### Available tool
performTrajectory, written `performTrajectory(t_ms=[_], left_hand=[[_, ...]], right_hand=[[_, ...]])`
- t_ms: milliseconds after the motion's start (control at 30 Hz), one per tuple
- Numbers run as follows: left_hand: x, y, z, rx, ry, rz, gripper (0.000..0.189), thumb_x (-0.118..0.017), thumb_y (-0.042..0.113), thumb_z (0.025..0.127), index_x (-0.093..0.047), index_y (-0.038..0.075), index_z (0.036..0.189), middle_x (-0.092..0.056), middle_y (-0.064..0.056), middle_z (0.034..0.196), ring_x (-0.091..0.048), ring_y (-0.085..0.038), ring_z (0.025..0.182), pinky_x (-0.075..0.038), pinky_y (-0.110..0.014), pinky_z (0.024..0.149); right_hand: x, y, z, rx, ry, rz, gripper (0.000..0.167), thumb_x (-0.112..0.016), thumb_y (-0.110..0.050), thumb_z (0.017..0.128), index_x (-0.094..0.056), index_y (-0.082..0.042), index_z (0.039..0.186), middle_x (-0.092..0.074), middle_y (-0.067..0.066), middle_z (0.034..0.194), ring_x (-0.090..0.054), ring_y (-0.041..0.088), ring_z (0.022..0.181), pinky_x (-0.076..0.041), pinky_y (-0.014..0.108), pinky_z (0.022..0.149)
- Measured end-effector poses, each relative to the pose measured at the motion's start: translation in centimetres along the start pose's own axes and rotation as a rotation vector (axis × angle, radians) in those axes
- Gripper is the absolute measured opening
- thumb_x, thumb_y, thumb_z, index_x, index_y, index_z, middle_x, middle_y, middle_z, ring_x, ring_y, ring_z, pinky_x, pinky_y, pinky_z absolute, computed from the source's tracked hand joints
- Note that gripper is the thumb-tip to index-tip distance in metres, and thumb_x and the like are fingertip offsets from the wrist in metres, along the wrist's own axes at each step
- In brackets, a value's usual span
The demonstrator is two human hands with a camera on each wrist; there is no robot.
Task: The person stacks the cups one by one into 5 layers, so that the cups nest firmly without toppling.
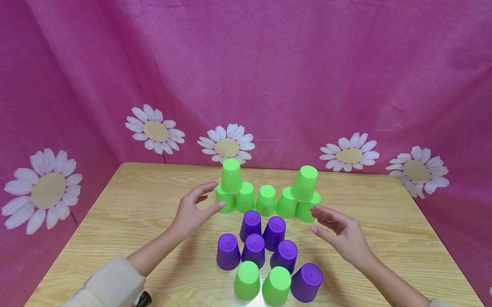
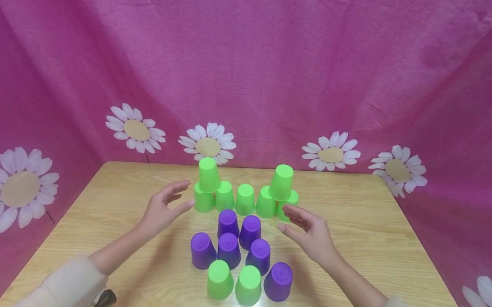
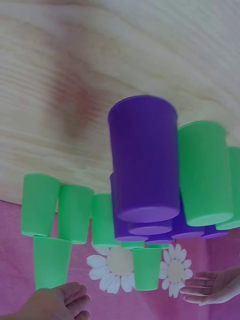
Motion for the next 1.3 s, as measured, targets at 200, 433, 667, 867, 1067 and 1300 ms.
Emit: performTrajectory(t_ms=[200, 433, 667, 867, 1067, 1300], left_hand=[[-0.6, 0.5, -1.4, -0.007, -0.031, -0.02, 0.048, -0.074, 0.005, 0.075, -0.057, -0.001, 0.12, -0.058, -0.018, 0.124, -0.053, -0.033, 0.117, -0.046, -0.046, 0.097], [-1.1, 0.1, -2.9, 0.012, -0.075, -0.023, 0.048, -0.074, 0.005, 0.075, -0.058, -0.001, 0.12, -0.06, -0.015, 0.121, -0.054, -0.031, 0.116, -0.047, -0.044, 0.097], [-1.4, -0.3, -4.4, 0.047, -0.101, -0.035, 0.046, -0.074, 0.006, 0.075, -0.059, 0.0, 0.118, -0.062, -0.015, 0.119, -0.055, -0.031, 0.113, -0.047, -0.044, 0.097], [-2.1, -0.4, -6.2, 0.096, -0.172, -0.097, 0.043, -0.073, 0.008, 0.077, -0.059, -0.001, 0.117, -0.062, -0.015, 0.119, -0.055, -0.032, 0.114, -0.047, -0.043, 0.097], [-2.5, -0.3, -7.6, 0.049, -0.199, -0.099, 0.041, -0.074, 0.01, 0.076, -0.06, 0.0, 0.114, -0.063, -0.014, 0.116, -0.058, -0.03, 0.108, -0.049, -0.042, 0.094], [-3.5, -0.6, -9.3, 0.002, -0.234, -0.091, 0.041, -0.073, 0.017, 0.078, -0.061, 0.001, 0.114, -0.064, -0.016, 0.113, -0.06, -0.014, 0.103, -0.051, -0.036, 0.091]], right_hand=[[-1.1, -0.5, -1.3, 0.043, -0.044, 0.064, 0.039, -0.064, 0.014, 0.076, -0.05, 0.024, 0.112, -0.062, -0.024, 0.108, -0.059, -0.006, 0.101, -0.049, 0.01, 0.086], [-2.7, -0.4, -3.0, 0.088, -0.102, 0.146, 0.04, -0.061, 0.019, 0.075, -0.049, 0.025, 0.112, -0.063, -0.018, 0.113, -0.059, -0.003, 0.105, -0.048, 0.012, 0.089], [-4.4, -0.2, -4.5, 0.055, -0.168, 0.108, 0.04, -0.066, 0.011, 0.075, -0.052, 0.02, 0.112, -0.063, -0.016, 0.113, -0.059, -0.003, 0.104, -0.049, 0.013, 0.088], [-5.5, -0.3, -6.0, 0.061, -0.166, 0.105, 0.04, -0.068, 0.01, 0.075, -0.055, 0.018, 0.111, -0.062, -0.012, 0.117, -0.058, -0.004, 0.106, -0.05, 0.014, 0.087], [-6.4, -0.3, -7.0, 0.053, -0.148, 0.163, 0.042, -0.067, 0.011, 0.075, -0.052, 0.021, 0.113, -0.059, -0.018, 0.119, -0.055, -0.005, 0.109, -0.048, 0.012, 0.089], [-7.2, -0.2, -7.8, 0.114, -0.106, 0.105, 0.046, -0.069, 0.013, 0.071, -0.051, 0.022, 0.113, -0.053, -0.024, 0.12, -0.051, -0.009, 0.11, -0.046, 0.01, 0.09]])
Point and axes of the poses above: each hand's wrist, its own z-axis towards the middle knuckle, its own x-axis out of the back of the hand, y = z × x, the point moved 4 cm from there along z, towards the middle knuckle
